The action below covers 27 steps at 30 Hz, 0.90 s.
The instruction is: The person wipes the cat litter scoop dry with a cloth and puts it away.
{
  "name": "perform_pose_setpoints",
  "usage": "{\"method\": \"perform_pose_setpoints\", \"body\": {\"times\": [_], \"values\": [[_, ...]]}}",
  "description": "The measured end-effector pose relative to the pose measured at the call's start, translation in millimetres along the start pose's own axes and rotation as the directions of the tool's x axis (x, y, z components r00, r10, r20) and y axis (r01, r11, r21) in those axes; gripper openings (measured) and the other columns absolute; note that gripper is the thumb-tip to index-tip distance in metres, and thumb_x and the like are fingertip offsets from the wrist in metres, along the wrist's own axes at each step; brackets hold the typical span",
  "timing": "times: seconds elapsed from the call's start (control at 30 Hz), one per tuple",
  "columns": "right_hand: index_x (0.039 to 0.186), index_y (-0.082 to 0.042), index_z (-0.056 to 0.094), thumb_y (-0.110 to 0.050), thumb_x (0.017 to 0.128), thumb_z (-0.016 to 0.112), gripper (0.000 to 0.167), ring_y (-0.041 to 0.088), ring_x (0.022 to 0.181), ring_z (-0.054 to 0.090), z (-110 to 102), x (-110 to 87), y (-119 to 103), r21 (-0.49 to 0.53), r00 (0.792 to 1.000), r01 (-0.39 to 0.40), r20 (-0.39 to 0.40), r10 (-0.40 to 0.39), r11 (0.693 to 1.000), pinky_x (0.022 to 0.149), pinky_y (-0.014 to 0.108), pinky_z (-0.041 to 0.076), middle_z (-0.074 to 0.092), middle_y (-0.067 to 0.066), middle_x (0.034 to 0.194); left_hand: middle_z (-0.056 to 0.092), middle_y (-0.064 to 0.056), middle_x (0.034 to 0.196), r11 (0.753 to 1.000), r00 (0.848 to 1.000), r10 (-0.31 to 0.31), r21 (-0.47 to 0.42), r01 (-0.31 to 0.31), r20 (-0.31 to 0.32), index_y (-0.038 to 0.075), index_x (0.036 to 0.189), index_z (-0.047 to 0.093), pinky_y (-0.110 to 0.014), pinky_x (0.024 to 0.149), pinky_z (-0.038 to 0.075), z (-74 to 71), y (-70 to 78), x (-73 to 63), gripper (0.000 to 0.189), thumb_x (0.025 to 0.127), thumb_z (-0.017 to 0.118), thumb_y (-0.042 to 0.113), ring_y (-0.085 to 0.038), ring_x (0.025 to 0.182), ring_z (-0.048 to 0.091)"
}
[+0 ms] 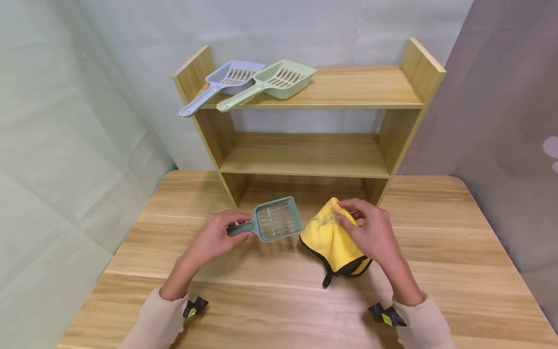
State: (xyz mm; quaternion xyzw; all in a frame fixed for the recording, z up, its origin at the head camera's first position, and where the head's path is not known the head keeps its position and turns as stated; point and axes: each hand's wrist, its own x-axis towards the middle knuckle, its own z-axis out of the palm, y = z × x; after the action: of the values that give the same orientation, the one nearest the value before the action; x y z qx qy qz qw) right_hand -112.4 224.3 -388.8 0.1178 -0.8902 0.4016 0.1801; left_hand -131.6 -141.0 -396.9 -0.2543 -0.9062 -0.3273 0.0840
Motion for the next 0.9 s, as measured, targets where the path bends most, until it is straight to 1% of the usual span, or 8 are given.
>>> {"method": "perform_pose_setpoints", "body": {"times": [0.13,0.2,0.37,0.5,0.63,0.73,0.83,0.9], "values": [[0.117,-0.006,0.08,-0.007,0.092,0.084,0.025,-0.001,0.088,0.071,1.2,0.4,2.2,0.078,0.999,-0.036,0.017,0.034,0.996,0.076,0.009,0.051,0.081,0.014,0.104,0.081,-0.007,0.106,0.999,1.0,0.021,-0.025,-0.021,0.015,0.005,0.112,0.082,-0.029,0.078,0.058,-0.7,2.8,0.0,0.03,0.084,0.092,0.009,-0.015,0.09,0.071],[0.12,-0.005,0.079,-0.007,0.095,0.082,0.025,-0.008,0.092,0.069,2.5,0.6,2.5,0.147,0.997,-0.069,0.044,0.063,0.987,0.08,0.008,0.052,0.08,0.014,0.108,0.08,-0.006,0.103,0.998,0.999,0.037,-0.042,-0.036,0.033,0.006,0.112,0.081,-0.027,0.077,0.056,0.1,5.0,0.2,0.03,0.084,0.092,0.009,-0.014,0.089,0.07],[0.126,0.001,0.073,-0.005,0.099,0.076,0.028,-0.003,0.097,0.07,7.5,0.4,-0.9,0.338,0.98,-0.187,0.132,0.151,0.922,0.085,0.014,0.056,0.078,-0.004,0.109,0.079,-0.003,0.1,0.994,0.995,0.083,-0.075,-0.079,0.06,0.007,0.113,0.081,-0.025,0.076,0.054,3.7,10.9,1.1,0.032,0.085,0.092,0.014,-0.012,0.088,0.068],[0.129,0.001,0.069,-0.006,0.101,0.074,0.029,0.004,0.099,0.073,11.4,0.1,-4.9,0.487,0.956,-0.282,0.218,0.197,0.826,0.084,0.02,0.059,0.074,-0.016,0.108,0.079,-0.002,0.102,0.989,0.991,0.12,-0.095,-0.113,0.068,0.008,0.116,0.08,-0.026,0.078,0.056,8.0,13.0,1.4,0.032,0.086,0.091,0.016,-0.011,0.089,0.067],[0.127,-0.011,0.069,-0.009,0.104,0.07,0.023,0.01,0.096,0.074,12.2,-1.0,-8.5,0.608,0.921,-0.381,0.315,0.229,0.696,0.077,0.027,0.063,0.073,-0.01,0.114,0.078,-0.002,0.104,0.984,0.987,0.14,-0.119,-0.13,0.078,0.009,0.12,0.08,-0.024,0.074,0.054,11.8,14.8,1.7,0.033,0.09,0.089,0.019,-0.01,0.085,0.064],[0.126,-0.018,0.068,-0.01,0.106,0.068,0.022,0.013,0.094,0.074,11.7,-1.1,-9.7,0.671,0.903,-0.424,0.361,0.231,0.609,0.075,0.029,0.064,0.072,-0.006,0.117,0.077,-0.003,0.104,0.984,0.987,0.137,-0.126,-0.126,0.083,0.008,0.126,0.079,-0.022,0.07,0.052,12.9,16.5,1.7,0.036,0.093,0.086,0.021,-0.009,0.082,0.06],[0.127,-0.019,0.067,-0.008,0.107,0.065,0.023,0.014,0.095,0.074,11.4,-0.6,-9.9,0.712,0.899,-0.433,0.387,0.206,0.552,0.076,0.03,0.064,0.07,-0.003,0.117,0.077,-0.004,0.104,0.986,0.988,0.126,-0.123,-0.114,0.092,0.006,0.131,0.077,-0.021,0.068,0.051,12.8,18.5,1.7,0.04,0.095,0.084,0.022,-0.008,0.081,0.059],[0.128,-0.019,0.066,-0.007,0.108,0.063,0.024,0.014,0.095,0.074,11.8,-0.1,-9.8,0.731,0.899,-0.432,0.395,0.188,0.528,0.076,0.03,0.064,0.07,-0.002,0.117,0.077,-0.004,0.105,0.987,0.989,0.115,-0.123,-0.103,0.097,0.006,0.133,0.076,-0.021,0.067,0.051,12.5,20.4,2.2,0.042,0.094,0.084,0.022,-0.009,0.081,0.059]]}}
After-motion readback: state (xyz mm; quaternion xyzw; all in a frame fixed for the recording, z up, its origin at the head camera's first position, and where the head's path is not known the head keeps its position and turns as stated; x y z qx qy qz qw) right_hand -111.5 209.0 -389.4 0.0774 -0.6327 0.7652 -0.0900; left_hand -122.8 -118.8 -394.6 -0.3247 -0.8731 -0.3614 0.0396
